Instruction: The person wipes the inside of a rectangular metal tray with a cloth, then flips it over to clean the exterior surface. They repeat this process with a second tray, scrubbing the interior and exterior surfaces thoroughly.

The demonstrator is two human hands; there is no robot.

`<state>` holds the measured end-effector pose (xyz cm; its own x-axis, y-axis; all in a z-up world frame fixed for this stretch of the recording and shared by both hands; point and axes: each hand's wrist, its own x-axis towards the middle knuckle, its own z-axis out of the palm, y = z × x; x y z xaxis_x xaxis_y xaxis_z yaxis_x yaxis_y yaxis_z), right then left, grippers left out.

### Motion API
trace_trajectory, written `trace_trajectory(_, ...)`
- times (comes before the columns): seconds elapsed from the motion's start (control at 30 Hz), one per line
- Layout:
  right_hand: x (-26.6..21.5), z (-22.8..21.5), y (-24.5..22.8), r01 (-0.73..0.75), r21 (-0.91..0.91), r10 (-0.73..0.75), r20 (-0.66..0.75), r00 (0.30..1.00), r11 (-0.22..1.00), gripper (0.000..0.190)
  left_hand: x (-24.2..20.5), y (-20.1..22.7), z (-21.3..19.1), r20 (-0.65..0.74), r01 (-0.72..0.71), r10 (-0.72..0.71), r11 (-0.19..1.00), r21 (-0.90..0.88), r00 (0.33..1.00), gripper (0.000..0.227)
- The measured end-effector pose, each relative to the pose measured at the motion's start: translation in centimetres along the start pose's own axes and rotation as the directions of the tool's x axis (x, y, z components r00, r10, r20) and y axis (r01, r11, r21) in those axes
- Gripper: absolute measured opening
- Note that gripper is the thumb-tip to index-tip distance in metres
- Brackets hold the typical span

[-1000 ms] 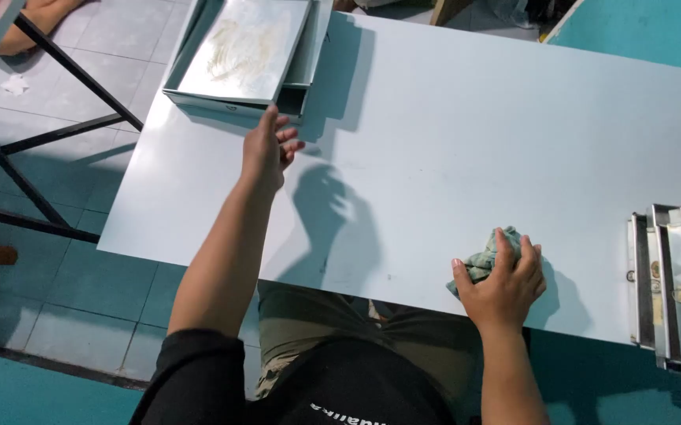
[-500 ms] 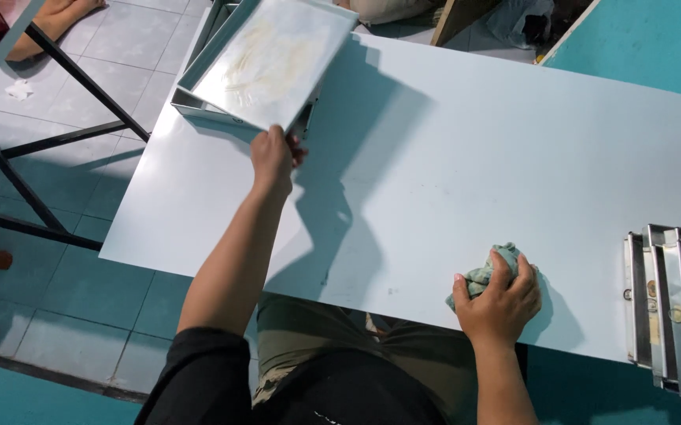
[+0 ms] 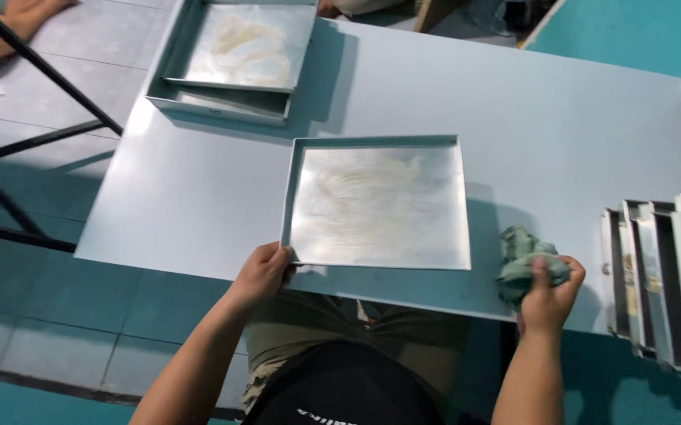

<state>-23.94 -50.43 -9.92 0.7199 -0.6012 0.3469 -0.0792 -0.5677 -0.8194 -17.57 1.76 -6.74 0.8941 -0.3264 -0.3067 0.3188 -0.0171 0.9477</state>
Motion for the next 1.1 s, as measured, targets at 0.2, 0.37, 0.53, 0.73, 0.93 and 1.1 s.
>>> trace_trajectory(0.2, -0.8, -1.8, -15.9, -0.25, 0.464, 0.292, -0.021, 0.956, 0.85, 0.048, -1.7, 2.0, 1.5, -0.038, 0.035, -0.025, 0.956, 0.292, 0.999, 0.038)
trace_trajectory(0.37, -1.5, -1.9, -12.8, 0.049, 0.447, -0.038, -0.035, 0.999, 0.893, 0.05, -4.3, 5.4, 4.1, -0.249, 0.18, 0.02, 0.634, 0.752, 0.968, 0.042)
trace_trajectory(0.53, -1.7, -0.3, -14.7, 0.267, 0.221, -0.295, 0.104, 0.95, 0.938, 0.086, -4.2, 5.3, 6.9, -0.276, 0.119, 0.416, 0.365, 0.923, 0.867, 0.05)
trace_trajectory(0.73, -2.5, 5.1, -16.8, 0.594, -0.077, -0.496, 0.472, 0.729, 0.801, 0.081, -0.5, 0.7, 12.2, 0.303, -0.464, 0.646, 0.09, 0.882, 0.701, 0.031)
trace_trajectory(0.93, -3.6, 7.7, -19.2, 0.649, -0.277, -0.177, 0.82, 0.544, 0.709, 0.077, 1.8, -0.2, 12.3, 0.451, -0.588, 0.626, 0.015, 0.809, 0.636, 0.02)
trace_trajectory(1.1, -2.4, 11.2, -16.6, 0.743, -0.383, -0.233, 0.784, 0.576, 0.549, 0.055, 1.9, -0.2, 11.9, 0.465, -0.637, 0.634, 0.058, 0.768, 0.618, 0.019)
